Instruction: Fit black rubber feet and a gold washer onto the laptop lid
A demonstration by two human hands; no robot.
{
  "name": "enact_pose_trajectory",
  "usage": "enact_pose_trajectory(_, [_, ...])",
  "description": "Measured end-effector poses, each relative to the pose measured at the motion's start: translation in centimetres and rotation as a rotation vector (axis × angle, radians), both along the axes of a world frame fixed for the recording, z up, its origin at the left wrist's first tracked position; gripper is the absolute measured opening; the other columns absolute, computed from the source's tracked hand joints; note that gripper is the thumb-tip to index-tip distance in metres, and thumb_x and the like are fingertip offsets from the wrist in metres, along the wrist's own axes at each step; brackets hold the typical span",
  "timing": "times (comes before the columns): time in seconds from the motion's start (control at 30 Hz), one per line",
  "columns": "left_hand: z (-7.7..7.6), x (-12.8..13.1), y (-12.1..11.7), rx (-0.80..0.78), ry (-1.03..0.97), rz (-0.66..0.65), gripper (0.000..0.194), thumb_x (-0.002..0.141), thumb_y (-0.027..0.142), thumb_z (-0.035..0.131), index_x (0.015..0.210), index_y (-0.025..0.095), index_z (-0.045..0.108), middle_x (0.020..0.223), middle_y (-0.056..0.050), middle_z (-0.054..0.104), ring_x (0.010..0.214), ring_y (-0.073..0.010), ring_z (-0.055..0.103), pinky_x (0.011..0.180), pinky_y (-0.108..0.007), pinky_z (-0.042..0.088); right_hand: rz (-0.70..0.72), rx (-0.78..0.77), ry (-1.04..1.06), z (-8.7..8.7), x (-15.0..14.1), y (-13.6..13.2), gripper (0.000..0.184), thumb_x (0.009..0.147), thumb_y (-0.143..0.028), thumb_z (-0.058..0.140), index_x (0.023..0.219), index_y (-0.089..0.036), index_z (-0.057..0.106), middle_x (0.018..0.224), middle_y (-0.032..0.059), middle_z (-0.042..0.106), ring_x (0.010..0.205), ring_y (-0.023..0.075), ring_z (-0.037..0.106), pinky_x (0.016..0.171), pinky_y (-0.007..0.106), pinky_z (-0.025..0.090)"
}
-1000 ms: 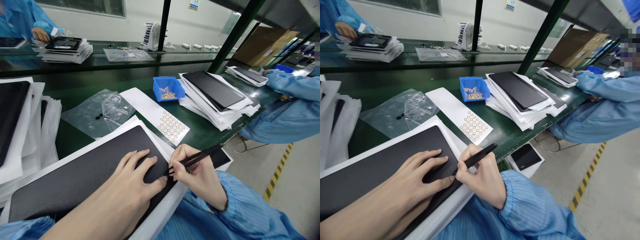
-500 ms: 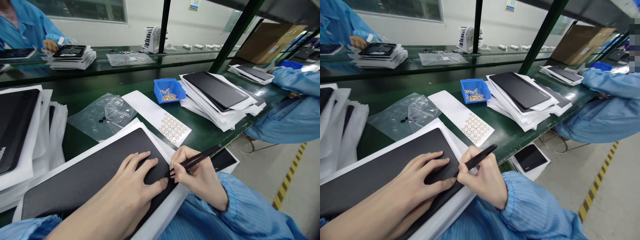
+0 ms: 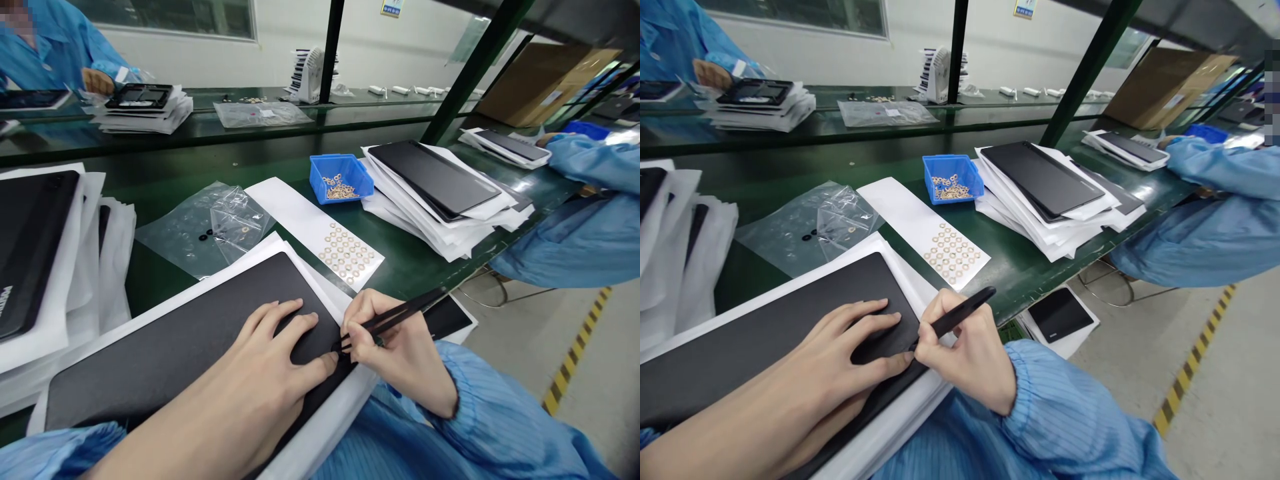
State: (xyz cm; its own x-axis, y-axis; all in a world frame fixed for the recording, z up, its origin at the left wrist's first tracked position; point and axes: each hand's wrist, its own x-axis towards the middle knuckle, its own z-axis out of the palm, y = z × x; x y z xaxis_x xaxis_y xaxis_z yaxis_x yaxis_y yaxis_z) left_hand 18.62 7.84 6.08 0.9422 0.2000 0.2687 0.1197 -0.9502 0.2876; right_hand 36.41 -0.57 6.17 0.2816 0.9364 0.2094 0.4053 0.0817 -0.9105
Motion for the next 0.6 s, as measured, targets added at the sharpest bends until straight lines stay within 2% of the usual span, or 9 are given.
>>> enact_pose_trajectory(0.2, [0.9,0.0,0.4,0.022,0.074,-0.045,0.045,0.076,0.006,0.045,0.113,0.027,0.060,0.116,-0.011,0.056,0.117,-0.0342,0.045,0.088,-0.054,0.046,0.014,-0.007,0.005,0.1,0.1,0.0,0.013,0.072,-0.014,0.052,0.060,-0.019,0.048,0.059,-0.0005,0.053,0.052,0.0111,0.050,0.045,0.023,0.042])
enact_pose_trajectory(0.4, [-0.2,0.0,0.0,0.031,-0.035,0.025,0.043,0.075,0.008,0.045,0.110,0.028,0.060,0.116,-0.010,0.053,0.117,-0.0334,0.044,0.090,-0.055,0.043,0.187,0.022,0.191,-0.1,1.6,0.0,0.012,0.082,-0.019,0.057,0.071,-0.017,0.054,0.068,0.0003,0.056,0.054,0.0109,0.058,0.050,0.023,0.051])
enact_pose_trajectory(0.6, [-0.9,-0.2,-0.3,0.076,-0.046,0.033,0.049,0.073,0.007,0.042,0.114,0.029,0.058,0.118,-0.011,0.051,0.118,-0.0338,0.042,0.088,-0.055,0.043,0.245,0.116,0.032,-0.5,2.4,0.0,0.010,0.085,-0.026,0.063,0.079,-0.018,0.060,0.075,0.0025,0.060,0.067,0.0133,0.061,0.056,0.023,0.052])
